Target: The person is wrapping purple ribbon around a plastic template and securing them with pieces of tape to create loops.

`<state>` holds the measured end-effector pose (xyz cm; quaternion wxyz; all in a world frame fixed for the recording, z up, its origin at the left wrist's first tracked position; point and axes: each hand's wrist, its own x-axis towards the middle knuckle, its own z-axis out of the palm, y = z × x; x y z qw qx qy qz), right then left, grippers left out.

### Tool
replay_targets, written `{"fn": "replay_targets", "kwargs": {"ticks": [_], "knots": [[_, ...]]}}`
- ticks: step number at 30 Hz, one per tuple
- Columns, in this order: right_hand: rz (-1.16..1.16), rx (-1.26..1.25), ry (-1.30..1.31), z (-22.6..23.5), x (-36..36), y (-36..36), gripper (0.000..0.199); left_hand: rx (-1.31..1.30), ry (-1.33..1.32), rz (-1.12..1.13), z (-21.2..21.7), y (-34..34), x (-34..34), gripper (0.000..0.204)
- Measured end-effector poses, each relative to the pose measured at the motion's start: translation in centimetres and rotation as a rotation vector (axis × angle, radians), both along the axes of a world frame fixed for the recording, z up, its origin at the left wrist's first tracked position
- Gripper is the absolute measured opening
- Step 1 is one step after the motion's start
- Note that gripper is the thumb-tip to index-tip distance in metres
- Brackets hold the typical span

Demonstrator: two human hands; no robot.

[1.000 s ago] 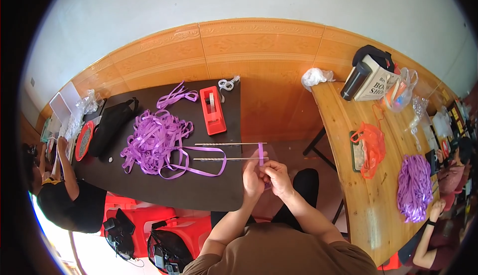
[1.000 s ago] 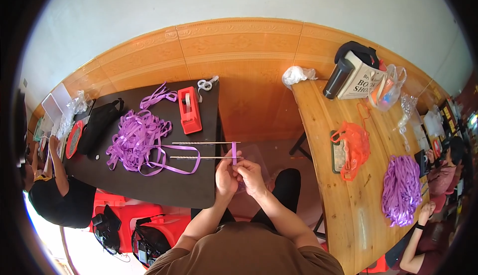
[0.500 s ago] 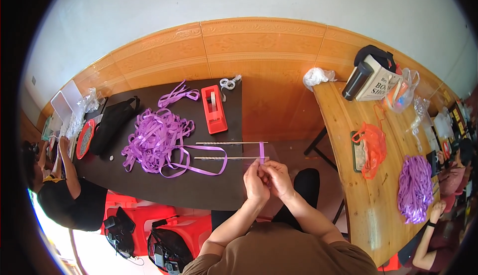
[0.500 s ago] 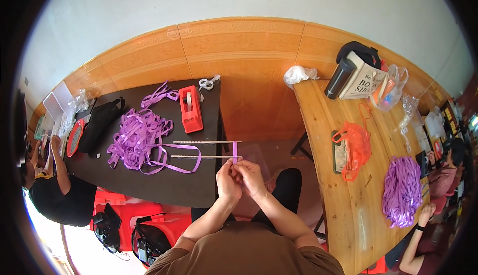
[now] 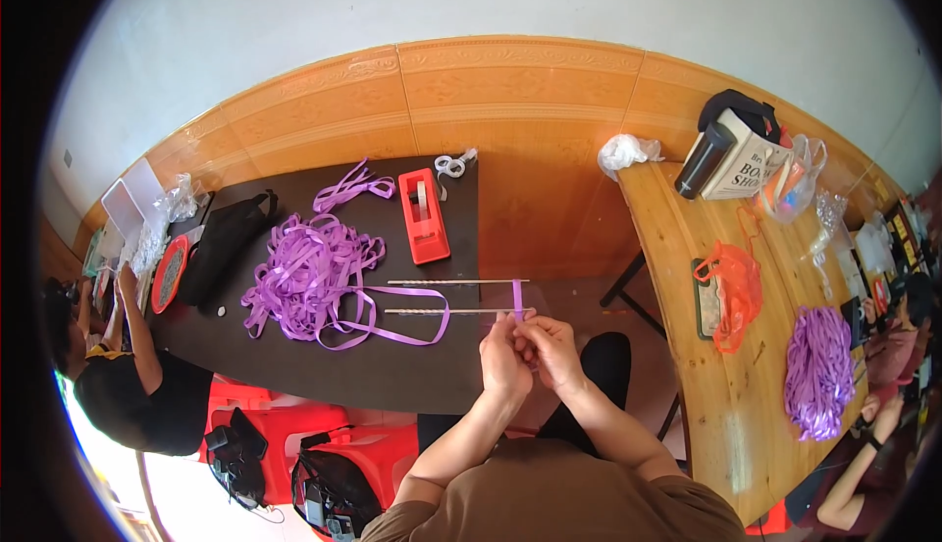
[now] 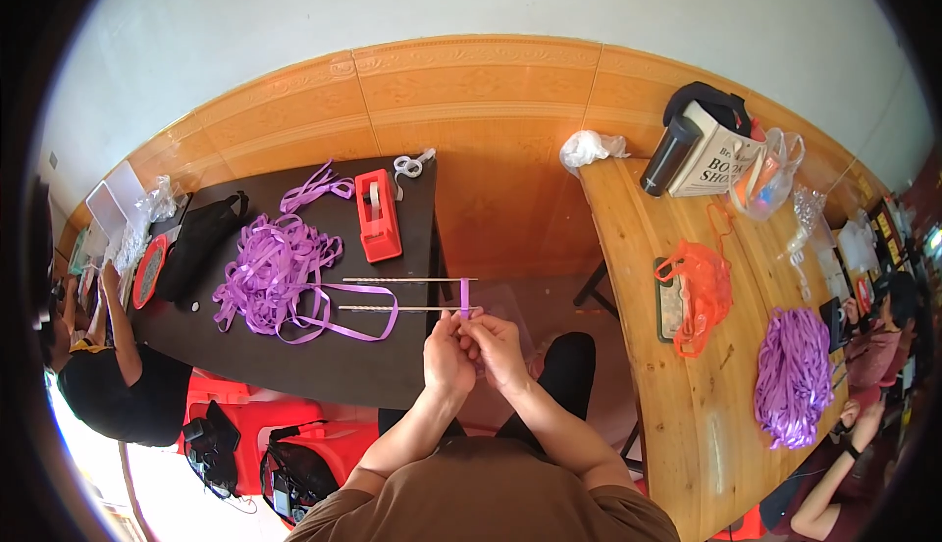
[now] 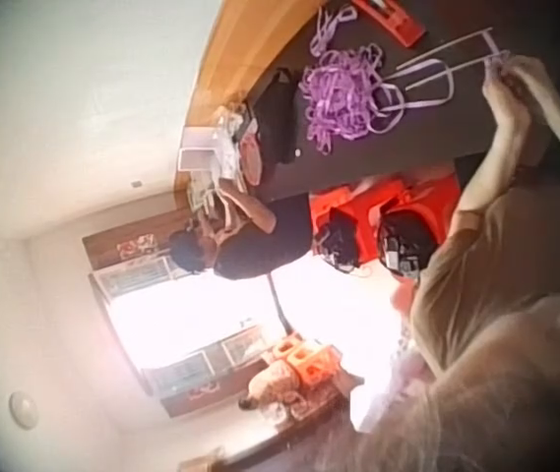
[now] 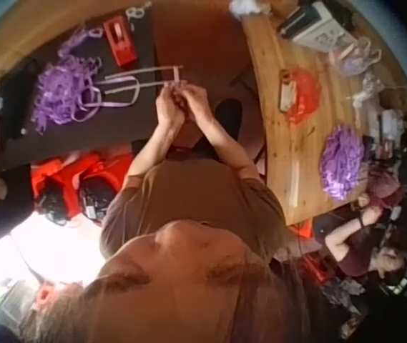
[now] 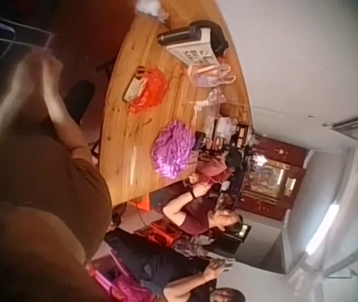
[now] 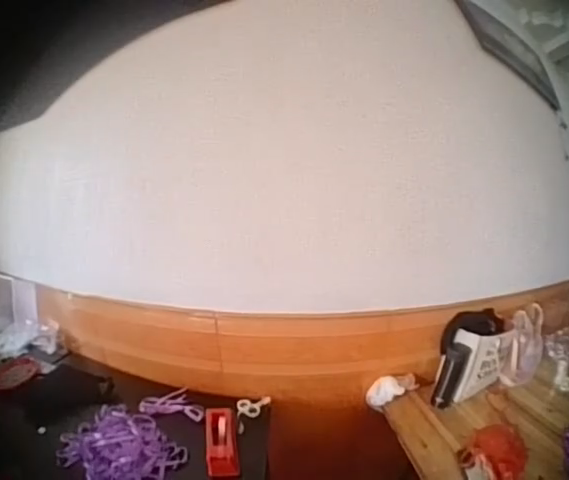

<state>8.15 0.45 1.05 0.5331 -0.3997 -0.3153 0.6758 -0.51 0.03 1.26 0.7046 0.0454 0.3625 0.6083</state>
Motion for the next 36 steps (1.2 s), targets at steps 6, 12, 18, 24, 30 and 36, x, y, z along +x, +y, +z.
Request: {"fn": "replay_targets", "kwargs": {"ticks": [6,12,18,24,30,36], "knots": [[-0.134,0.205,-0.122,4.1,1.8,2.8,0.013,0.012,0.089,-0.087,0.1,0.1,-0.2,0.058],[0.214,0.198,-0.337,7.5,-4.1,10.4,0.015,0.002,0.071,-0.077,0.6,0.0,-0.3,0.054],[0.076,0.299,-0.522,5.6,-10.3,15.5,0.025,0.044,0.021,-0.004,0.1,-0.2,-0.2,0.053],[0.137,0.169,-0.489,3.4,-12.4,18.3,0.022,0.071,-0.035,0.031,0.9,-0.3,0.0,0.045],[0.091,0.153,-0.282,5.5,-12.7,16.3,0.012,0.056,-0.057,0.082,1.5,-0.4,-0.1,0.04],[0.106,0.113,-0.238,6.0,-12.0,12.8,0.008,0.089,-0.035,0.108,1.1,-0.5,0.3,0.033]]}}
